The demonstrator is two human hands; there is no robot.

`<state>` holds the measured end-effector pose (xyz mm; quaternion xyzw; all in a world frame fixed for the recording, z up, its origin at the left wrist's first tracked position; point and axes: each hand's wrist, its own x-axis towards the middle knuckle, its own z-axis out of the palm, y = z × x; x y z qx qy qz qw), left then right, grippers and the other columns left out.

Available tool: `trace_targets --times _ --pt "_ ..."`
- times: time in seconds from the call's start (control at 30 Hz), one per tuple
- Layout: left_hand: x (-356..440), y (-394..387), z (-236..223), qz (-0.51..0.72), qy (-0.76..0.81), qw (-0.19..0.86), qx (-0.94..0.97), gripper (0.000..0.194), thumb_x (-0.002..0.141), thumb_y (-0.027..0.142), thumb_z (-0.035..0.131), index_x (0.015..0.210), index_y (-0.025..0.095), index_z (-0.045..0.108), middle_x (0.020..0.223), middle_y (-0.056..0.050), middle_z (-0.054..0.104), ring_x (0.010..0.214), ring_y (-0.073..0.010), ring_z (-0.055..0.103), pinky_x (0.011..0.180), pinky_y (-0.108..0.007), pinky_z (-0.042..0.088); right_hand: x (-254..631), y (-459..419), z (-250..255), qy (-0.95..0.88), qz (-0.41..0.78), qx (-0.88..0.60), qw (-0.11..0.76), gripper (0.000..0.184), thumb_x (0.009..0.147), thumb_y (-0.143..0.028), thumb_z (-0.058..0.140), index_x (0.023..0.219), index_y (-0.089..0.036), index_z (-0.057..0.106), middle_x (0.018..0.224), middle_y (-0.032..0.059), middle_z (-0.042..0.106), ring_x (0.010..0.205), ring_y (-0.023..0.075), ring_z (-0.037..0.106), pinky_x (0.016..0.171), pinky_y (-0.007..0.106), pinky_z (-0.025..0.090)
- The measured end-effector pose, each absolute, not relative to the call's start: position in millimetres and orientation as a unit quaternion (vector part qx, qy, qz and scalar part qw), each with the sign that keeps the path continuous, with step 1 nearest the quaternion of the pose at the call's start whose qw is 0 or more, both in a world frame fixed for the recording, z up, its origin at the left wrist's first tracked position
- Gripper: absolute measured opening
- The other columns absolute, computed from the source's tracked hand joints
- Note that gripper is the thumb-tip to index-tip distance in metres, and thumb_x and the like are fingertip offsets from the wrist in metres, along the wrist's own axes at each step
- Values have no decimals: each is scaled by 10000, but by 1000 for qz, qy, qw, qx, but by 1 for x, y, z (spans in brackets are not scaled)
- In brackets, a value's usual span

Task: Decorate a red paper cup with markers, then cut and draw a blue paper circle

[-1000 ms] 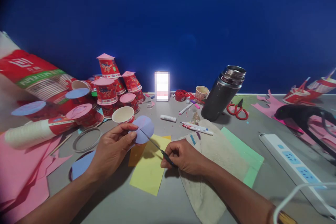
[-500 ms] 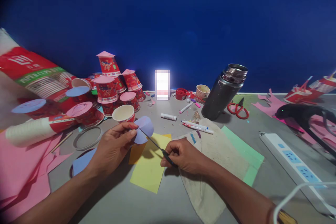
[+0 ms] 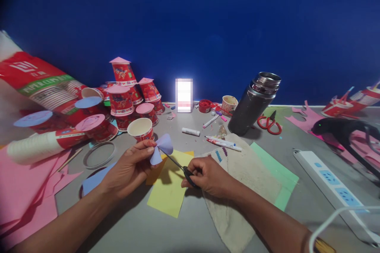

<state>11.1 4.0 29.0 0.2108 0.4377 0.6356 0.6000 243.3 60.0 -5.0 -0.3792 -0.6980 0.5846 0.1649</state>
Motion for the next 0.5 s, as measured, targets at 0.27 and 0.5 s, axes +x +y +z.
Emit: trace_targets --times 0.27,0.5 --pt "9 4 26 615 416 646 176 207 670 103 896 814 136 752 714 -25 709 570 -102 629 536 -191 572 245 65 -8 -765 491 -380 171 267 767 -303 780 658 -195 562 623 -52 553 599 110 465 566 231 322" --pt "8 3 29 609 425 639 203 279 602 176 955 788 155 747 660 -14 688 529 -106 599 482 -200 531 252 70 -4 -830 364 -394 151 44 785 -168 761 770 -181 721 749 -3 733 690 139 595 636 245 329"
